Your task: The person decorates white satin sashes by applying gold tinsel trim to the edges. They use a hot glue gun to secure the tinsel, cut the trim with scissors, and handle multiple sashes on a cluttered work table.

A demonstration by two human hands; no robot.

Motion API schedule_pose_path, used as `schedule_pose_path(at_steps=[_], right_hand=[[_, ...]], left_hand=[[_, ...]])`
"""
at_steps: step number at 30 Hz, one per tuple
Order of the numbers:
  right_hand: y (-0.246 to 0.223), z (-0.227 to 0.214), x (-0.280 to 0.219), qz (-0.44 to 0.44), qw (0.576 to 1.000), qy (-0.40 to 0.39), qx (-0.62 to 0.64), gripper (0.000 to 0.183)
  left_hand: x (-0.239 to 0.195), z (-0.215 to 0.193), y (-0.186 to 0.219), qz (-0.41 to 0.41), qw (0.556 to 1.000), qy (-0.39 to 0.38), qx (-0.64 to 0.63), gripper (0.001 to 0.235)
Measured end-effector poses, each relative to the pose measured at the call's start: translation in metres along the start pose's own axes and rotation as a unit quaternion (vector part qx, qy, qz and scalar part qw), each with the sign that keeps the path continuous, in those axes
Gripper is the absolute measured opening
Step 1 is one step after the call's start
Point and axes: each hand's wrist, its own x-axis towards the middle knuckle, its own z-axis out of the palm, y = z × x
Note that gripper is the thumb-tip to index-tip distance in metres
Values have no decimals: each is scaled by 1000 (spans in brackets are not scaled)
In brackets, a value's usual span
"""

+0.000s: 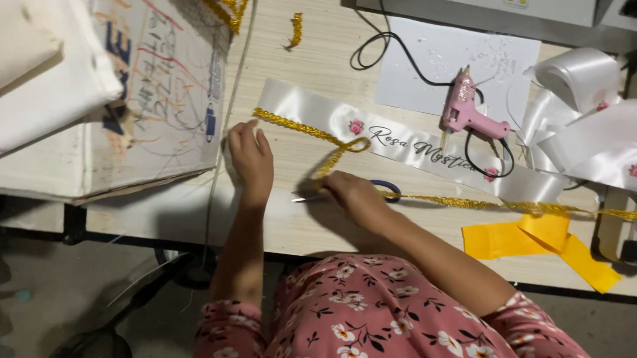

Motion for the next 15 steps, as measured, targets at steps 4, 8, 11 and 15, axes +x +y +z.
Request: schedule_pose_path(at_steps=[4,8,11,15], right_hand=[[31,-8,-15,90,968,-199,-119,36],[24,-24,-10,127,965,-181,-141,23],[32,-23,-1,148,958,-130,-210,23],[29,-24,24,73,974,36,-214,35]], left_hand=[[6,19,-33,-112,993,26,1,19],[23,21,-27,-185,977,-15,-102,20],[34,18,-15,-111,993,-31,-18,14],[43,1,6,66,996,-12,51,13]])
